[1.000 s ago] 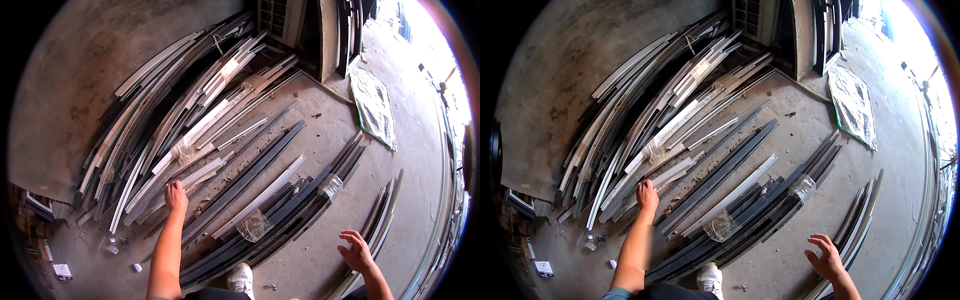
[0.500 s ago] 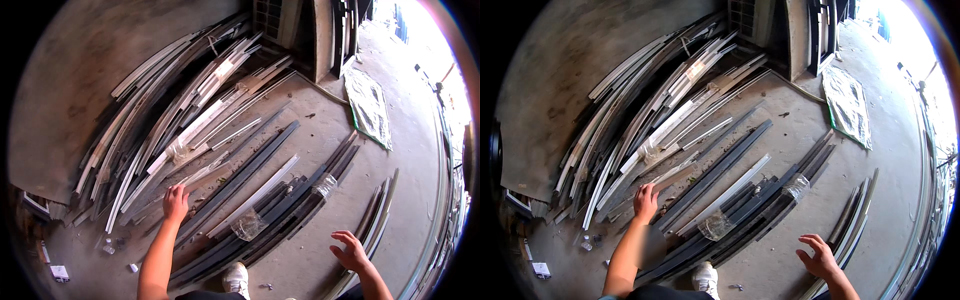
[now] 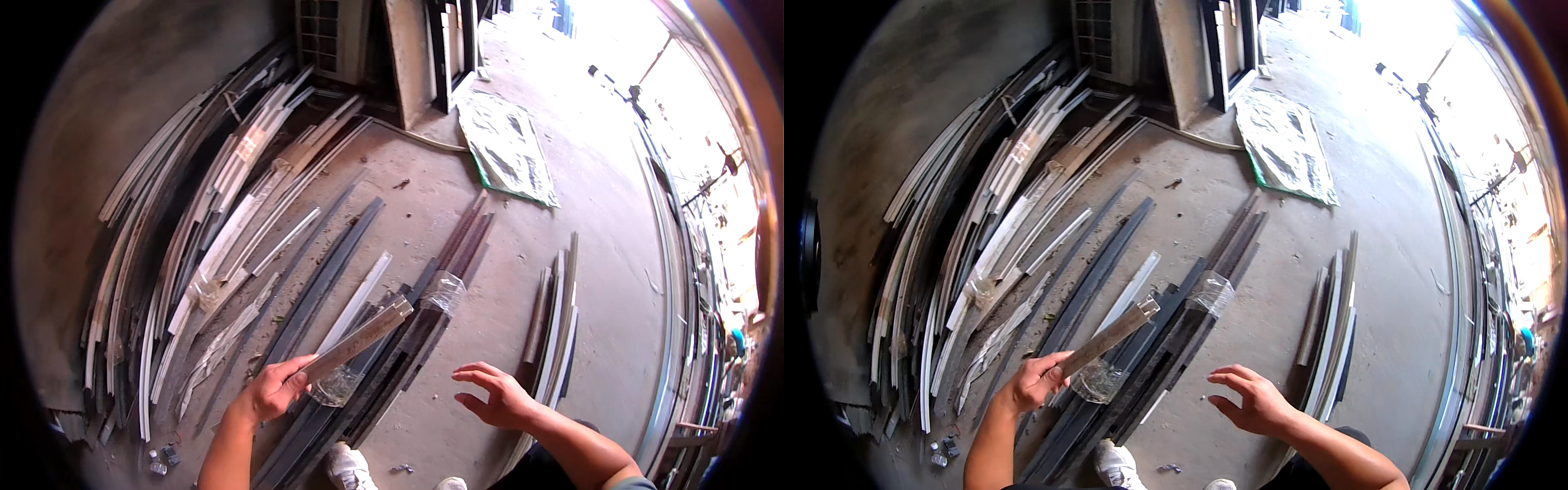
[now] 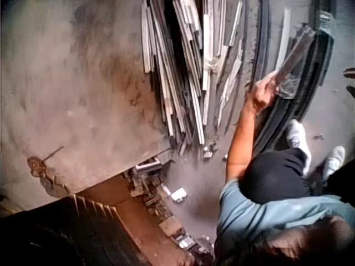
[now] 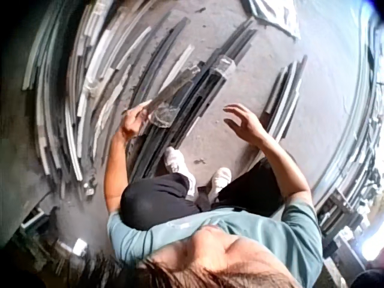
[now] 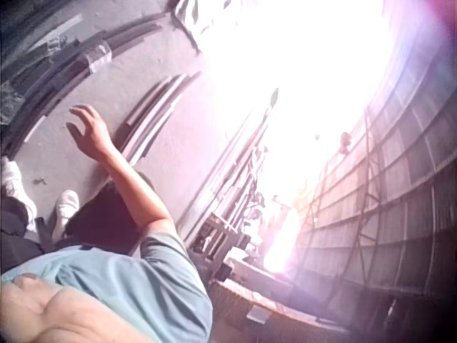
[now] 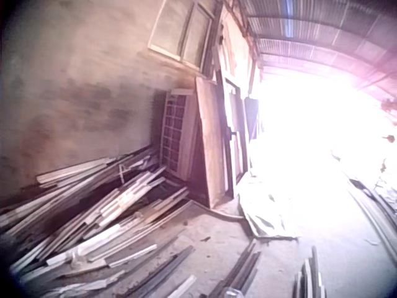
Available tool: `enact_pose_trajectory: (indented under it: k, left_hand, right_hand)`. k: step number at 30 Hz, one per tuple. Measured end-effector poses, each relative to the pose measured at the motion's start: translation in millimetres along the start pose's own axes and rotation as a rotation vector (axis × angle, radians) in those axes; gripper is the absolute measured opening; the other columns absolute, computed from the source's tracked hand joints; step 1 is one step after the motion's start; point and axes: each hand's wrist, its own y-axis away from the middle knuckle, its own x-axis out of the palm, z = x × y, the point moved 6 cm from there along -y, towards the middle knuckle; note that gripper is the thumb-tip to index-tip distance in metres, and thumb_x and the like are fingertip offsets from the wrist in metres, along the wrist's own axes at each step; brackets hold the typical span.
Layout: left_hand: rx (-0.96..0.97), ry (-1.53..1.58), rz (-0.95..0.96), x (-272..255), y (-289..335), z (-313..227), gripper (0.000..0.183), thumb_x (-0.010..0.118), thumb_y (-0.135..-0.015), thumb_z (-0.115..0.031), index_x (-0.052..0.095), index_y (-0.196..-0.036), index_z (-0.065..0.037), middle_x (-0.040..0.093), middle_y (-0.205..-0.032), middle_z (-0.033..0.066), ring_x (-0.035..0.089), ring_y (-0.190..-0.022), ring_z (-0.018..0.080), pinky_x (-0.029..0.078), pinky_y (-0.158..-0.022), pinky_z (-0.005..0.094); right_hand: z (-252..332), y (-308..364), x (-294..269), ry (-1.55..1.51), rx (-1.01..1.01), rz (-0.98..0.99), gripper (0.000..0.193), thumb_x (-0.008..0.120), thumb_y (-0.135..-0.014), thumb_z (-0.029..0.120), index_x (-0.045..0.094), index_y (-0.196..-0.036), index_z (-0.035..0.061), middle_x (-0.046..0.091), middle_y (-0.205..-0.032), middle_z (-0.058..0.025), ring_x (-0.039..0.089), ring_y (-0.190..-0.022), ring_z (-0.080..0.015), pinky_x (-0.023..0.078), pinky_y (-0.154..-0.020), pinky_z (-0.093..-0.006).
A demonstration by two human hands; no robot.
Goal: The person picks up and moves various metal and plastic extrusions from a large pile on the floor, grouping similar pieces together.
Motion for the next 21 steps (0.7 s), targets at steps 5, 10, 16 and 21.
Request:
enact_pose_trajectory:
  k: [5,10,16,21]
  left_hand:
    - [-0.137,0.262,0.271,38.9,-2.9,-7.6,0.06,0.042,-0.108,-0.055,0.065,-0.114,0.001,0.062,-0.089,0.0008,0.056,-0.073,0.0107,0.046,-0.07,0.0253]
    - [-0.258,0.393,0.439,60.2,0.3,4.8,0.051,0.042,-0.109,-0.049,0.063,-0.101,-0.003,0.058,-0.087,0.002,0.053,-0.077,0.0118,0.043,-0.073,0.0262]
    - [-0.342,0.396,0.487,82.5,-9.5,7.4,0.048,0.044,-0.109,-0.044,0.064,-0.11,0.0,0.062,-0.088,0.0049,0.057,-0.074,0.0137,0.047,-0.07,0.0284]
    - [-0.004,-0.192,0.42,120.4,-15.5,-37.8,0.043,0.051,-0.107,-0.033,0.063,-0.136,-0.003,0.071,-0.099,0.0112,0.066,-0.083,0.022,0.054,-0.078,0.034]
  right_hand:
    - [11.1,2.6,-8.3,-0.006,-0.052,-0.083,0.034,0.073,-0.095,0.016,0.064,-0.127,0.0084,0.066,-0.126,-0.0131,0.067,-0.112,-0.0323,0.058,-0.093,-0.0401]
    - [13.9,5.9,-9.9,-0.058,-0.054,-0.126,0.034,0.074,-0.093,0.013,0.065,-0.126,0.0076,0.067,-0.123,-0.0123,0.067,-0.112,-0.0314,0.058,-0.091,-0.0399]
    - [40.8,22.2,-36.0,0.217,-0.258,-0.417,0.038,0.081,-0.082,0.006,0.07,-0.118,0.0092,0.067,-0.13,-0.0099,0.063,-0.123,-0.0296,0.053,-0.102,-0.044]
    - [58.3,15.1,20.9,0.483,-0.333,-0.127,0.064,0.067,-0.096,0.032,0.048,-0.149,0.0037,0.058,-0.139,-0.0196,0.052,-0.138,-0.033,0.023,-0.126,-0.0514]
